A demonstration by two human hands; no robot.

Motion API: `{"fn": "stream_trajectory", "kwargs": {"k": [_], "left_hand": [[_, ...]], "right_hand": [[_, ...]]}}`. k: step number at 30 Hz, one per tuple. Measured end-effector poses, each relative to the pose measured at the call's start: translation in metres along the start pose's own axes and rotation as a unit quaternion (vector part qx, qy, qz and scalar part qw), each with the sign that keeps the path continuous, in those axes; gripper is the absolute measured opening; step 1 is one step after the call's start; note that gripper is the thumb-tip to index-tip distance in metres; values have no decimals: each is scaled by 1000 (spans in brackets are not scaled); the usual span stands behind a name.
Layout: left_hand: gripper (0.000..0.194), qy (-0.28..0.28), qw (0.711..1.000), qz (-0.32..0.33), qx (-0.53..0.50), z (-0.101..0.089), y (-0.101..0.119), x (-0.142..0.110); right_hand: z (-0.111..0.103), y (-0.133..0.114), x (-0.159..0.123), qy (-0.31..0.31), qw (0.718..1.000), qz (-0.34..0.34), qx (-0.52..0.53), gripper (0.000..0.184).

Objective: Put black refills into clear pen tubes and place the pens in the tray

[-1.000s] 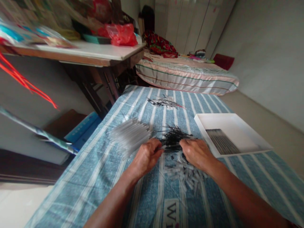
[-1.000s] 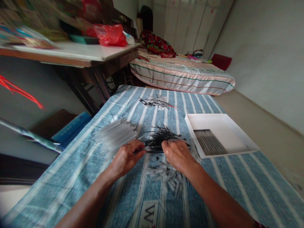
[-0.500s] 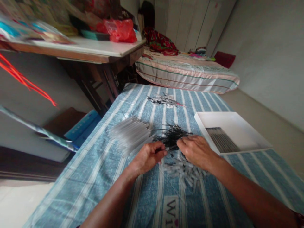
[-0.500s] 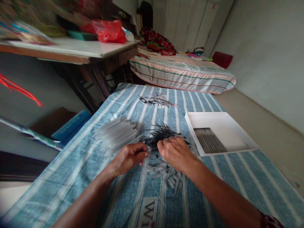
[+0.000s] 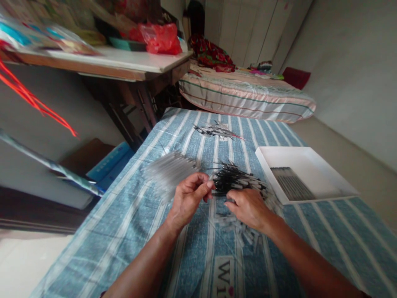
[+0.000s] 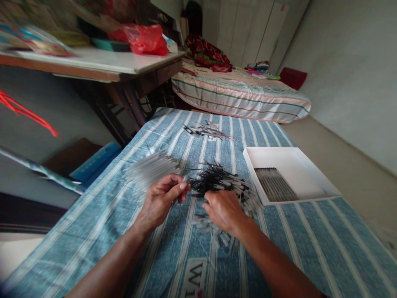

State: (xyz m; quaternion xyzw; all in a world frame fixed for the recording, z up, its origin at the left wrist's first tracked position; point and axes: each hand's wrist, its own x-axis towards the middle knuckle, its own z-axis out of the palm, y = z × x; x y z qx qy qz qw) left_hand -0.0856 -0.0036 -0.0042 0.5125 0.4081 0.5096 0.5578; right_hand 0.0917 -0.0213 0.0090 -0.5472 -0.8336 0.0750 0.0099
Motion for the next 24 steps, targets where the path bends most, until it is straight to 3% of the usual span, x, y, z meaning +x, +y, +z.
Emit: {"fn": "stream_trajectory", "kwargs": {"k": [2, 4, 7, 9, 11, 14, 16, 19, 24], "left_hand": [[18, 0, 1000, 0, -11, 0, -1, 0], [18, -12, 1000, -5, -12, 0, -2, 0], [19, -26, 1000, -16, -3, 0, -2, 0], [19, -35, 999, -24, 6, 0, -1, 0], [20, -48, 998, -31, 15, 0, 0, 0], [20, -75, 996, -36, 29, 2, 1, -1], [19, -89, 995, -35, 37, 3, 0, -2], [19, -104, 993, -31, 46, 5, -2, -3], [19, -125, 990, -26, 51, 5, -6, -3]], "right_hand": [[8, -5, 5, -53, 998, 15, -21, 19], [15, -8, 9, -62, 997, 14, -31, 19], [22, -6, 12, -22, 1000, -3, 10, 19], [24, 0, 12, 16, 994, -12, 108, 17], [23, 7, 11, 49, 964, 2, 262, 14], [16, 16, 8, 97, 871, 37, 480, 15], [9, 17, 7, 124, 825, 39, 550, 17], [0, 15, 6, 145, 805, 23, 575, 16], [-3, 12, 7, 154, 807, 12, 570, 16]]}}
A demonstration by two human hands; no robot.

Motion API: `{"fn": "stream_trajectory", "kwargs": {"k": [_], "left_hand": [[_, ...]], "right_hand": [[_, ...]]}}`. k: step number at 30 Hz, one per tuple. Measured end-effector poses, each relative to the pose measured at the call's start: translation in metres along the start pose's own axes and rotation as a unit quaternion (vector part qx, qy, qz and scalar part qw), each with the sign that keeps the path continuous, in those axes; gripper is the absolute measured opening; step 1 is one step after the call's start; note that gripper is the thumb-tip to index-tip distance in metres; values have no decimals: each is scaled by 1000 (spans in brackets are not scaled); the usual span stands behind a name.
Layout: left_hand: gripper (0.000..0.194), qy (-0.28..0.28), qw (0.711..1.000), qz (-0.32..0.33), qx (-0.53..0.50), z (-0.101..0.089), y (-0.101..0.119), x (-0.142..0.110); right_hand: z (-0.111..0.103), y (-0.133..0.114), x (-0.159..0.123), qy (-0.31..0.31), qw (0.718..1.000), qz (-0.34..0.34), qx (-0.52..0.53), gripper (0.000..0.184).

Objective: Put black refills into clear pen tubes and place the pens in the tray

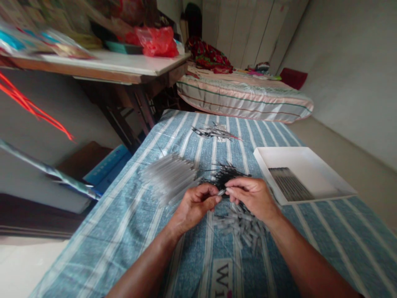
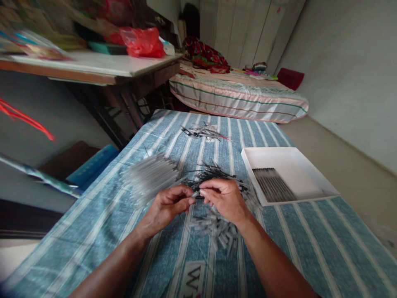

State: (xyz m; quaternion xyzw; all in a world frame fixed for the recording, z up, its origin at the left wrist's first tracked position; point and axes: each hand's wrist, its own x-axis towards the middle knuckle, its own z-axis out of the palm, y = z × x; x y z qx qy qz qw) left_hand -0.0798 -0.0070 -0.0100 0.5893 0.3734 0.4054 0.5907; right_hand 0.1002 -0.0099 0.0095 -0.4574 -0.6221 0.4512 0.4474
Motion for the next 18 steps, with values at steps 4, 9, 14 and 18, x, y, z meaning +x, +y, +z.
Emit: {"fn": "stream_trajectory", "kwargs": {"k": [4, 9, 14, 18], "left_hand": [[19, -3, 1000, 2, 10, 0, -1, 0], [18, -7, 1000, -6, 19, 0, 1, -1], [17, -6, 1000, -7, 18, 1, 3, -1], [19, -12, 1000, -10, 22, 1, 3, -1]], "right_hand": [[-1, 0, 0, -5, 1000, 4, -14, 17], [-2, -3, 1, -9, 1000, 8, -28, 18], [-2, -3, 1, -10, 999, 3, -37, 17], [-1, -3, 0, -16, 999, -1, -45, 18]]}}
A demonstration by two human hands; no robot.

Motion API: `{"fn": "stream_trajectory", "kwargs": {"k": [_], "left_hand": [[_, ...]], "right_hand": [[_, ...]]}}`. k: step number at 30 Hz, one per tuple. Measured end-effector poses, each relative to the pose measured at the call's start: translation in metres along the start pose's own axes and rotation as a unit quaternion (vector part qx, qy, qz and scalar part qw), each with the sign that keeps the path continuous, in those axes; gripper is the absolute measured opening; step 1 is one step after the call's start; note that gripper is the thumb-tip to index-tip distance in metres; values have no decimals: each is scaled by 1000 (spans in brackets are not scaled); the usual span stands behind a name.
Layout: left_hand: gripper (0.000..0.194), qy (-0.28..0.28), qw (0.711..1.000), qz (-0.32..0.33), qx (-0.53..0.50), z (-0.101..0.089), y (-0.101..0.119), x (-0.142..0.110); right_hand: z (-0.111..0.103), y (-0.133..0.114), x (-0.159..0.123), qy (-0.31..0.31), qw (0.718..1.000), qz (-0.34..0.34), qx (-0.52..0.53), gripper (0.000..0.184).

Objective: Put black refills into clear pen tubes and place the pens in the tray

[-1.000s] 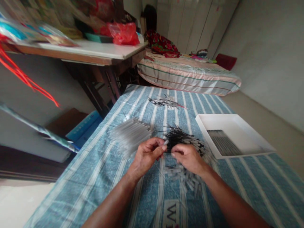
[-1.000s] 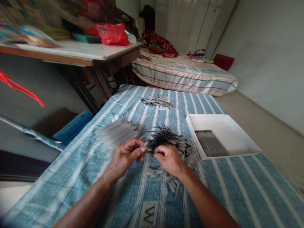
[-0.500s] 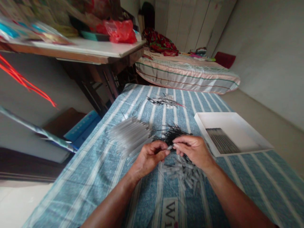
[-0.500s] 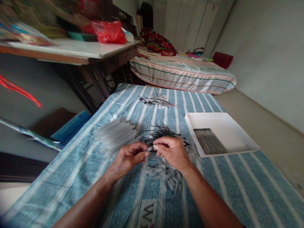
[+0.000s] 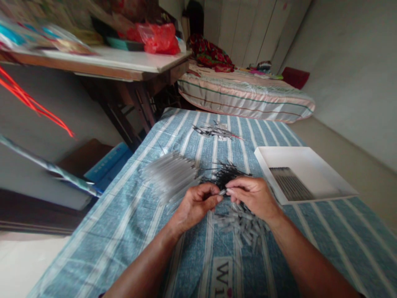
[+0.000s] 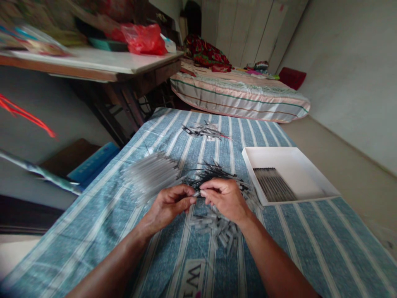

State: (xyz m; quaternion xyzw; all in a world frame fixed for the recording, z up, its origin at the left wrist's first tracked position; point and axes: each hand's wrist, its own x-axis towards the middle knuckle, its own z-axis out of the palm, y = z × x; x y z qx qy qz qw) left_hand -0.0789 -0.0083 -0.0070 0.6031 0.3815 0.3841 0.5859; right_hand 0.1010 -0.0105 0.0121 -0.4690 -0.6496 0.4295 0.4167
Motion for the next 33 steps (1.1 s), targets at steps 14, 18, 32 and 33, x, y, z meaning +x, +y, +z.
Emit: {"fn": "stream_trajectory", "kwargs": {"k": [14, 18, 32, 33], "left_hand": [[19, -37, 998, -46, -5, -3, 1, -1], [20, -58, 996, -63, -4, -4, 1, -1], [20, -75, 994, -72, 21, -3, -5, -1], [20, -70, 995, -67, 27, -2, -5, -1]], "right_hand": [[0, 5, -5, -45, 998, -3, -51, 15], [-1, 6, -5, -54, 993, -4, -101, 15], [3, 16, -5, -59, 986, -32, -152, 23], [3, 16, -5, -54, 984, -34, -166, 27]]}}
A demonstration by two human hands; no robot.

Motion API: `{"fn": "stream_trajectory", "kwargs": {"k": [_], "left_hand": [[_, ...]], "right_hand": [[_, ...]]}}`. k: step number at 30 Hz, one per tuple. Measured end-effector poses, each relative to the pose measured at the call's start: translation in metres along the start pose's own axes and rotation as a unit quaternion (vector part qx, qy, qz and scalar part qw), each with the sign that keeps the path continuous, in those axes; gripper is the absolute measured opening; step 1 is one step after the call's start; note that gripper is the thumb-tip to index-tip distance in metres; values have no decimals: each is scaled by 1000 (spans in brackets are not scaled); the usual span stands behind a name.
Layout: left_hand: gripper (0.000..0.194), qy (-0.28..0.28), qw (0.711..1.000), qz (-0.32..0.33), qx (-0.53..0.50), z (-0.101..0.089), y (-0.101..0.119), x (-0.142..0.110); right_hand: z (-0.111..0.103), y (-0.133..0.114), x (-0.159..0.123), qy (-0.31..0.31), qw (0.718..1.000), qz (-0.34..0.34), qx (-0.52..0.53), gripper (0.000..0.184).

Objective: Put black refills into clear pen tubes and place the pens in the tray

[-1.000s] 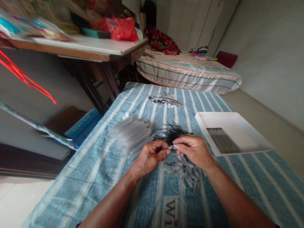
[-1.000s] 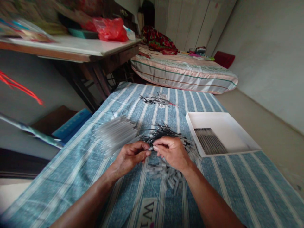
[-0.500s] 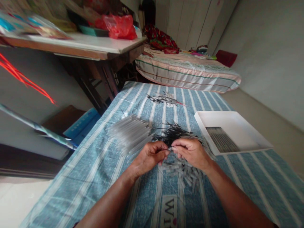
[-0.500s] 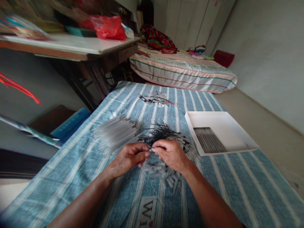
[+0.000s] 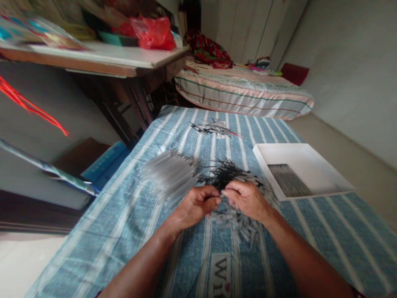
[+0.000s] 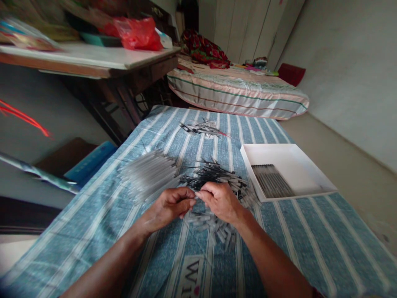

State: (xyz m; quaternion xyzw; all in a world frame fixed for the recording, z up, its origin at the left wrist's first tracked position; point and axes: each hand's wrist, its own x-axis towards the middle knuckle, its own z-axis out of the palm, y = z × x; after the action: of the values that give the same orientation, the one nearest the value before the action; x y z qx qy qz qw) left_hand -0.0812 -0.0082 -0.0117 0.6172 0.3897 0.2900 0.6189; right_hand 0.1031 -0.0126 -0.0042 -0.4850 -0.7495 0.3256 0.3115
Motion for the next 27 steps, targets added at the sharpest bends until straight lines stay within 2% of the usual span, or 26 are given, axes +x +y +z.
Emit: {"fn": "stream_trajectory", "kwargs": {"k": [3, 5, 7, 10, 14, 18, 22, 25, 27], "left_hand": [[19, 11, 1000, 9, 27, 2, -1, 0], [19, 14, 999, 9, 35, 2, -1, 0], [19, 19, 999, 11, 39, 1, -1, 0], [19, 15, 999, 14, 46, -1, -1, -1], [20, 11, 999, 14, 47, -1, -2, 0], [18, 16, 998, 20, 54, -1, -2, 0], [18, 14, 999, 13, 46, 0, -2, 0], [18, 19, 999, 14, 45, 0, -3, 1], [18, 15, 998, 16, 56, 0, -3, 1]], "right_hand": [[-2, -1, 0, 1, 999, 1, -43, 42], [-4, -2, -1, -10, 999, 14, -29, 36], [-6, -3, -1, -19, 999, 26, 11, 22], [-7, -3, -2, -31, 999, 20, 27, 15], [-7, -5, -1, -28, 998, 30, -38, 36], [-7, -6, -2, -32, 999, 27, -11, 22], [-8, -7, -3, -40, 998, 41, -35, 36], [-8, -8, -3, -34, 998, 45, -13, 24], [-9, -8, -3, -37, 998, 41, -14, 25]]}}
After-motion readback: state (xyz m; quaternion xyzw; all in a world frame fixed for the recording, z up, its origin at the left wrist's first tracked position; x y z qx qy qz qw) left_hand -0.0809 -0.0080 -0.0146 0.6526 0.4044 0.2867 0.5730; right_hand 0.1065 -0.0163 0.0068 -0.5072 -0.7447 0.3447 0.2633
